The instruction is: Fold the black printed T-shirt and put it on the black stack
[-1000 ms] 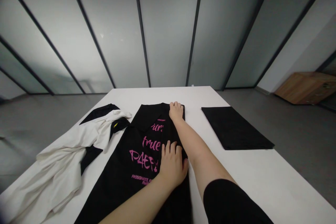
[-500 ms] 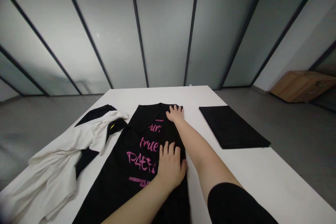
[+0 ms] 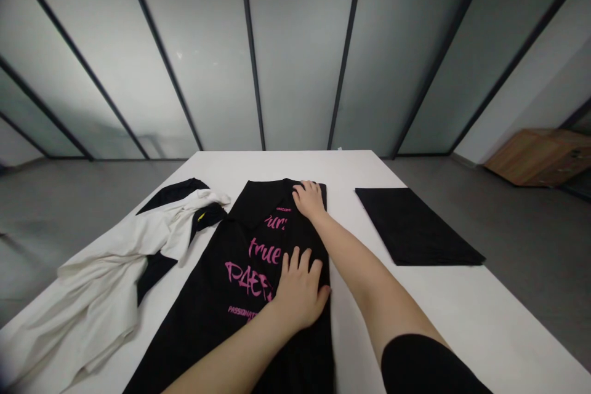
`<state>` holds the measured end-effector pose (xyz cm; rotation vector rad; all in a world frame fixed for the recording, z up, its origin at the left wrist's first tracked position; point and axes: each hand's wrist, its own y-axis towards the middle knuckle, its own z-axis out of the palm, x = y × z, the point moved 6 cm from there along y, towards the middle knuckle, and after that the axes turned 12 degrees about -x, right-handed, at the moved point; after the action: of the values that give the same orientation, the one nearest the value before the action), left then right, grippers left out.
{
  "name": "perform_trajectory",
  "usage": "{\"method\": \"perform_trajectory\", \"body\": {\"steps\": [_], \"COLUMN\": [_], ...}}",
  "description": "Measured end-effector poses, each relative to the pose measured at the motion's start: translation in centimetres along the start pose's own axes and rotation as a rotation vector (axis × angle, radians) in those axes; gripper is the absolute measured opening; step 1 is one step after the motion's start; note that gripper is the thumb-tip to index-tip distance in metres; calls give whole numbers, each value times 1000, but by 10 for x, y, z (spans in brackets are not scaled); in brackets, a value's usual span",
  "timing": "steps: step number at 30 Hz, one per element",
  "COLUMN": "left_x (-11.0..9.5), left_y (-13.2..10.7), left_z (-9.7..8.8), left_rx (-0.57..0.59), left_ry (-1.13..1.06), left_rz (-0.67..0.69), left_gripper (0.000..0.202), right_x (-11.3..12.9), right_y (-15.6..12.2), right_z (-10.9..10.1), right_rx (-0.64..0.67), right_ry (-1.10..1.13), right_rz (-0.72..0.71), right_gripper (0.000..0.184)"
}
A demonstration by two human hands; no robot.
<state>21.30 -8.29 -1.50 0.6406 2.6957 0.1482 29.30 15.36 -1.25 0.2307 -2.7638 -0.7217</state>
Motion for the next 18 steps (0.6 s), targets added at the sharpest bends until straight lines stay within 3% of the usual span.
{"method": "perform_trajectory", "body": {"steps": [4,9,11,13,15,18], "left_x": [6,10,12,16,22,28], "left_y": [3,-2,-4,-7,-10,-12], "left_z": [-20,-49,-59,-65,-68,-69], "left_rx": [160,337,367,407,440,452], "left_ry": [14,15,-13,-33,-40,-47], "left_rz": [53,75,73,60,48,38], "left_gripper": [58,51,48,47,47,44], "right_x": [29,43,33,11,-15,-46], "right_y": [-36,-76,-75,-69,-65,-62], "right_z": [-1,7,1,-10,-21,-30], "right_rx": [59,262,247,150,59,47], "right_ry": [49,222,351,413,394,384], "right_rz": [-120,-112,3,206,407,583], "right_gripper": [47,56,49,45,50,60]}}
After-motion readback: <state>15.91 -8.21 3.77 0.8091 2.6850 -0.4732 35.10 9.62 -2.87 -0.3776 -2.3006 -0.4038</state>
